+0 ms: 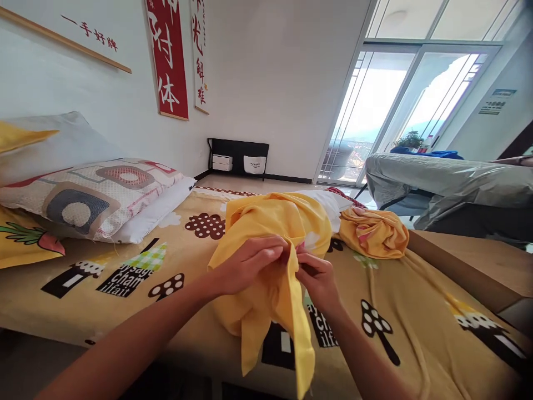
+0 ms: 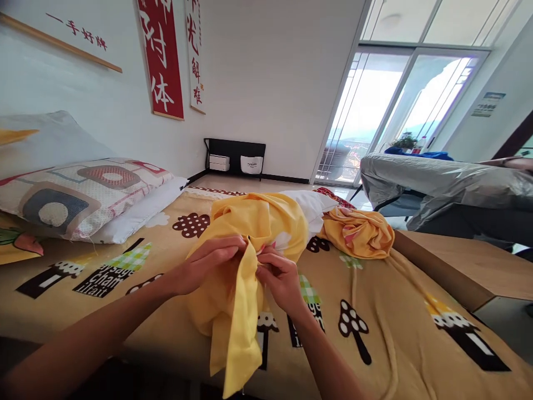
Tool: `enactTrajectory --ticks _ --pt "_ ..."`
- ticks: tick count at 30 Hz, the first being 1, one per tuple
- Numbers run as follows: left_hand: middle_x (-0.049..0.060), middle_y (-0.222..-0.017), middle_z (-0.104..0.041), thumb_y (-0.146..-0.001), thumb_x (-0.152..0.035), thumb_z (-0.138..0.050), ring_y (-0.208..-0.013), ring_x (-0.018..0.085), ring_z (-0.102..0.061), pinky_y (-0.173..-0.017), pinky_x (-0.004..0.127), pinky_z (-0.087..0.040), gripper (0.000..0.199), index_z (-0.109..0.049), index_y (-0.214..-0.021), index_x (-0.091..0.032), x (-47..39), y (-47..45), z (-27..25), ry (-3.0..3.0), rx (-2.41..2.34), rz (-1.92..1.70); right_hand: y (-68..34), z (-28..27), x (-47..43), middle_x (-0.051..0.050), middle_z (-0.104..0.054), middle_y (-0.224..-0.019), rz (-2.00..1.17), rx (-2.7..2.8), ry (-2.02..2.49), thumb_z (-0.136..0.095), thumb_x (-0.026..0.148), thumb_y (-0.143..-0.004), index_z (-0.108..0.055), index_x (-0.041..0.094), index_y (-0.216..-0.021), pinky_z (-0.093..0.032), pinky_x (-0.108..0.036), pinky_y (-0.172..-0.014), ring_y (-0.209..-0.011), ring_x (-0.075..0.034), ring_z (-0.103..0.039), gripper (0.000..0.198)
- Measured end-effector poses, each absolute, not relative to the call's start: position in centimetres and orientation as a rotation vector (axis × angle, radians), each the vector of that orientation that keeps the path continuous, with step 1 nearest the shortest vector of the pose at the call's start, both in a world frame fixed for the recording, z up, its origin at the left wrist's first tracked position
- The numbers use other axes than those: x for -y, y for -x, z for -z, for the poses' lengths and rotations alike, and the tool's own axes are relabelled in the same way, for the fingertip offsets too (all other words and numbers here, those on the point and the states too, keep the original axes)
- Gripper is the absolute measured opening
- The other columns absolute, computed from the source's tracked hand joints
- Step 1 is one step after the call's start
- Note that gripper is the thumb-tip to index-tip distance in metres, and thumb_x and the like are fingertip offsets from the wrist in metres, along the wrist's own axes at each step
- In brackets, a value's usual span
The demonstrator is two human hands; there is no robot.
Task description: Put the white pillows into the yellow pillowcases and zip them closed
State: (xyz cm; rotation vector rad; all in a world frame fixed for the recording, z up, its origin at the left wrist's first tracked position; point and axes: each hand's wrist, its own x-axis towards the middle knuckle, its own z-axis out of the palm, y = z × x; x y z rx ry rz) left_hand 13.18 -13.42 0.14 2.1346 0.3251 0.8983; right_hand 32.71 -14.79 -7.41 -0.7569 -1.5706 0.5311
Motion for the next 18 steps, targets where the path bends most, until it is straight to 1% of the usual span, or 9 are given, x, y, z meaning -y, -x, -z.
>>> enactTrajectory --ticks 1,3,6,8,11,14,18 --pt "0.004 -0.09 -0.056 -0.094 -0.028 -0.036 -0.086 0.017 -0.051 -0.082 0.03 -0.042 0.022 -0.053 -0.089 -0.016 13.1 -12.9 -0.1 -2.177 -0.328 -0.916 -32.4 7.2 14.5 -0.001 -0.065 -0.079 -0.544 1.511 0.727 -0.067 0.027 -0.078 -0.073 0.024 -0.08 -0.046 -0.025 -0.068 -0.074 -0.014 -0.057 0.006" --pt "0.006 -0.093 -0.056 -0.091 -0.028 -0.043 -0.086 0.018 -0.052 -0.08 0.032 -0.043 0.015 -0.051 -0.096 -0.016 12.5 -12.5 0.3 -2.291 -0.408 -0.986 -31.7 6.8 14.1 0.0 -0.065 -0.081 -0.546 1.4 0.68 -0.068 0.025 -0.077 -0.072 0.025 -0.079 -0.046 -0.025 -0.072 -0.078 -0.013 -0.057 0.004" --pt "0.009 -0.097 -0.056 -0.088 -0.028 -0.048 -0.088 0.021 -0.051 -0.079 0.036 -0.044 0.017 -0.05 -0.1 -0.016 12.0 -12.7 1.4 -2.568 -0.519 -1.134 -30.8 6.3 13.8 0.0 -0.063 -0.08 -0.552 1.316 0.644 -0.07 0.025 -0.075 -0.071 0.025 -0.077 -0.045 -0.025 -0.073 -0.078 -0.013 -0.055 0.002" --pt "0.011 -0.096 -0.056 -0.088 -0.026 -0.045 -0.089 0.023 -0.051 -0.078 0.037 -0.044 0.017 -0.051 -0.098 -0.014 11.8 -13.1 2.2 -2.8 -0.525 -1.219 -30.2 6.0 13.8 0.0 -0.061 -0.078 -0.56 1.3 0.637 -0.071 0.025 -0.074 -0.07 0.024 -0.076 -0.045 -0.026 -0.07 -0.076 -0.013 -0.055 0.003" --pt "0.011 -0.088 -0.057 -0.091 -0.024 -0.039 -0.083 0.023 -0.051 -0.072 0.035 -0.044 0.017 -0.052 -0.092 -0.014 11.4 -13.6 3.1 -3.019 -0.498 -1.349 -29.6 5.6 13.9 -0.001 -0.061 -0.075 -0.541 1.292 0.646 -0.071 0.027 -0.073 -0.07 0.022 -0.075 -0.044 -0.026 -0.067 -0.073 -0.013 -0.054 0.005" --pt "0.01 -0.085 -0.059 -0.094 -0.021 -0.036 -0.081 0.021 -0.051 -0.071 0.033 -0.043 0.018 -0.052 -0.09 -0.014 11.0 -13.7 3.5 -3.001 -0.447 -1.456 -29.5 5.5 13.9 -0.001 -0.061 -0.075 -0.547 1.309 0.636 -0.071 0.027 -0.073 -0.07 0.022 -0.075 -0.044 -0.026 -0.066 -0.072 -0.013 -0.054 0.006" --pt "0.007 -0.081 -0.058 -0.095 -0.022 -0.037 -0.075 0.017 -0.048 -0.069 0.03 -0.04 0.019 -0.052 -0.086 -0.016 10.3 -13.2 3.2 -2.836 -0.342 -1.495 -30.0 6.0 13.5 -0.002 -0.063 -0.083 -0.587 1.374 0.645 -0.068 0.028 -0.077 -0.071 0.024 -0.085 -0.045 -0.028 -0.072 -0.08 -0.015 -0.055 0.009"
